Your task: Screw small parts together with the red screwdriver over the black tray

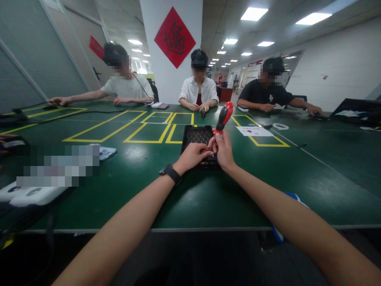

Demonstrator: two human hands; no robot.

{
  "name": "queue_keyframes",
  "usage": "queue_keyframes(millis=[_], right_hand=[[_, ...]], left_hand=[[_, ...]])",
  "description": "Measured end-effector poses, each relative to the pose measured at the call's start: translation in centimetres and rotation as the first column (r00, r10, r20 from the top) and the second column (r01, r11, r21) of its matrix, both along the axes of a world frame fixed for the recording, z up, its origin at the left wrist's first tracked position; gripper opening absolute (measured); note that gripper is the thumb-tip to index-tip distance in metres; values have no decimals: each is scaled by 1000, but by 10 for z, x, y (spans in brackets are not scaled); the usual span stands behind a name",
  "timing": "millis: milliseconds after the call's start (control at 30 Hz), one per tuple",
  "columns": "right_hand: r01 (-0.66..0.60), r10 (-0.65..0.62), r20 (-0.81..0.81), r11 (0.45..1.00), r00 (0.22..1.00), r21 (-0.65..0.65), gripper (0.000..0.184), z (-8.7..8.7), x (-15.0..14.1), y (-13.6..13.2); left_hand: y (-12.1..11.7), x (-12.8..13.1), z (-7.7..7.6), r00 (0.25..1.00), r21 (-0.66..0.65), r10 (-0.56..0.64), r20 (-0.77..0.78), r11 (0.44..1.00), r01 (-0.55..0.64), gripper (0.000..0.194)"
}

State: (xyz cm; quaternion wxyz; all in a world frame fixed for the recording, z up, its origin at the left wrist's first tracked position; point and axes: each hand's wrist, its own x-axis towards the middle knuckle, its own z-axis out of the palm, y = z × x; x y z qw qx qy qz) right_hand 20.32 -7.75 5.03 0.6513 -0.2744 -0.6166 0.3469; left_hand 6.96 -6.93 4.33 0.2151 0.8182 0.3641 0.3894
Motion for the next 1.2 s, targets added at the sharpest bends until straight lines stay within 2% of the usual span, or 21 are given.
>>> queue_keyframes(millis=[67, 167, 300, 533, 667, 1000, 1200], right_hand=[[4, -4, 3, 1000, 1000, 10, 28, 1, -1, -1], [5, -6, 10, 1000, 1000, 7, 29, 1, -1, -2], [2, -2, 7, 1000, 1000, -1, 31, 1, -1, -1], [-57, 59, 23, 997, 998, -47, 34, 0, 3, 7], [-27, 28, 17, 999, 999, -42, 33, 1, 4, 5], [-19, 20, 37, 1000, 999, -10, 29, 1, 0, -1], [-35, 35, 20, 999, 999, 7, 30, -1, 2, 3]], left_hand=[[-1, 1, -1, 999, 40, 48, 13, 998, -49, 27], [-1, 1, -1, 998, 36, 54, 35, 998, -56, 27], [0, 1, -1, 998, 39, 54, -11, 998, -53, 25], [0, 0, -3, 997, 72, -13, -73, 997, 18, 19], [0, 0, -2, 997, 92, -20, -74, 995, 27, 20], [1, 0, -1, 999, 9, 33, -11, 999, -33, 22], [3, 0, -3, 999, 3, 2, -38, 1000, -2, 15]])
